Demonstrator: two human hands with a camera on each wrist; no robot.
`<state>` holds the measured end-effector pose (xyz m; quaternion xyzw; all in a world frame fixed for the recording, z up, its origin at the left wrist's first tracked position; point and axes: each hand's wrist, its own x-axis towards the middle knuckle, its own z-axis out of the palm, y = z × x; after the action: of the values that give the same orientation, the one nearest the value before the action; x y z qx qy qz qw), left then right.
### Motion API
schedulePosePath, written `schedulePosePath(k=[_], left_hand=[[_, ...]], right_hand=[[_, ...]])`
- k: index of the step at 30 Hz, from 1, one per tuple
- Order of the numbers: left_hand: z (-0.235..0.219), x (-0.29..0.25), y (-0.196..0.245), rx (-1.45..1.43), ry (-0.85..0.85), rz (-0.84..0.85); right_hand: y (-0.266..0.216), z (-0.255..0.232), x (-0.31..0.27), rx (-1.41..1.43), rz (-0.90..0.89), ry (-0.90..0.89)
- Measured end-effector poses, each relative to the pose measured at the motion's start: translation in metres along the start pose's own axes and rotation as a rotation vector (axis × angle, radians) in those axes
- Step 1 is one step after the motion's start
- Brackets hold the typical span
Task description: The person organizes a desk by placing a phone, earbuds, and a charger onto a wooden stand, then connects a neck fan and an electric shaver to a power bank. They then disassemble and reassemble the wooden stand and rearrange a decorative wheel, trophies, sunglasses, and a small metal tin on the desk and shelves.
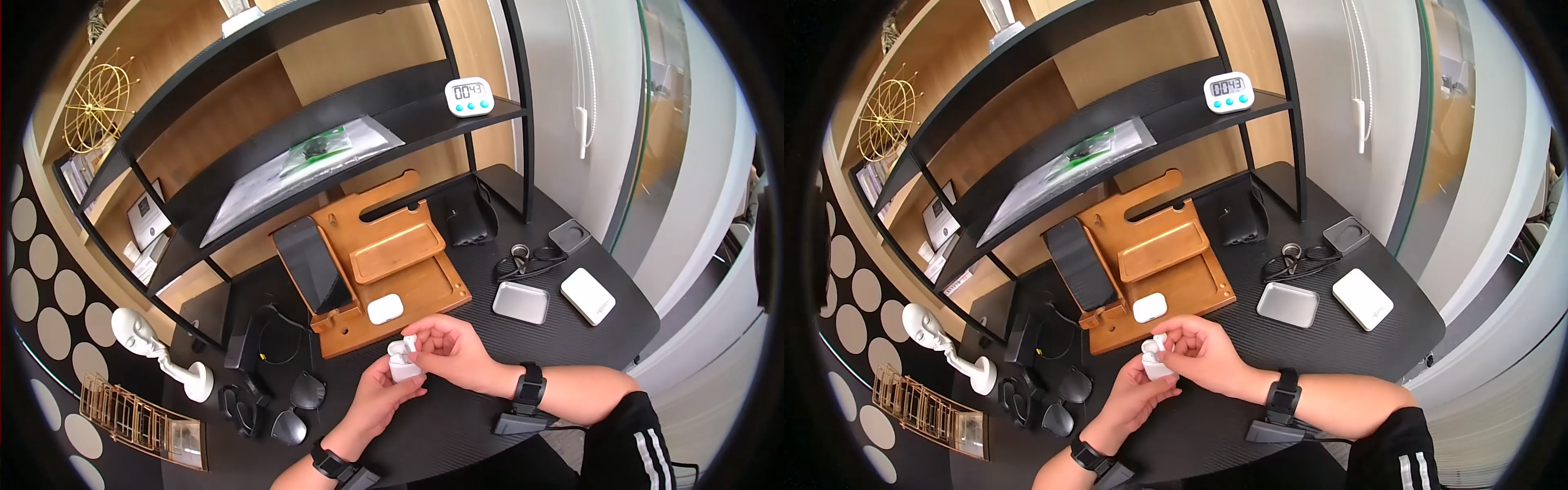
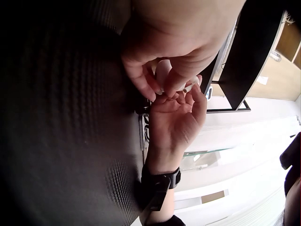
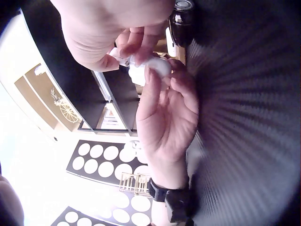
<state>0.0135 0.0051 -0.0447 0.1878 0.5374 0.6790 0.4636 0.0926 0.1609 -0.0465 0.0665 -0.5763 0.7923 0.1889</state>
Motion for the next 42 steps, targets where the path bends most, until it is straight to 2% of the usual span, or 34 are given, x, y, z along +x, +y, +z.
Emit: schedulePosePath(k=[7, 12, 16, 42], left_hand=[[0.0, 0.001, 0.0, -0.022, 0.011, 0.026], [-0.002, 0.001, -0.001, -0.029, -0.019, 0.03], [-0.002, 0.001, -0.002, -0.009, 0.009, 0.022], [0.0, 0.001, -0.003, -0.005, 0.006, 0.056]], right_hand=[[-0.001, 0.004, -0.004, -0.075, 0.013, -0.001], [-0.01, 0.01, -0.008, -0.259, -0.028, 0.008], [-0.001, 0.008, -0.004, -0.082, -0.08, 0.099], [0.002, 0.009, -0.006, -0.233, -0.143, 0.089]])
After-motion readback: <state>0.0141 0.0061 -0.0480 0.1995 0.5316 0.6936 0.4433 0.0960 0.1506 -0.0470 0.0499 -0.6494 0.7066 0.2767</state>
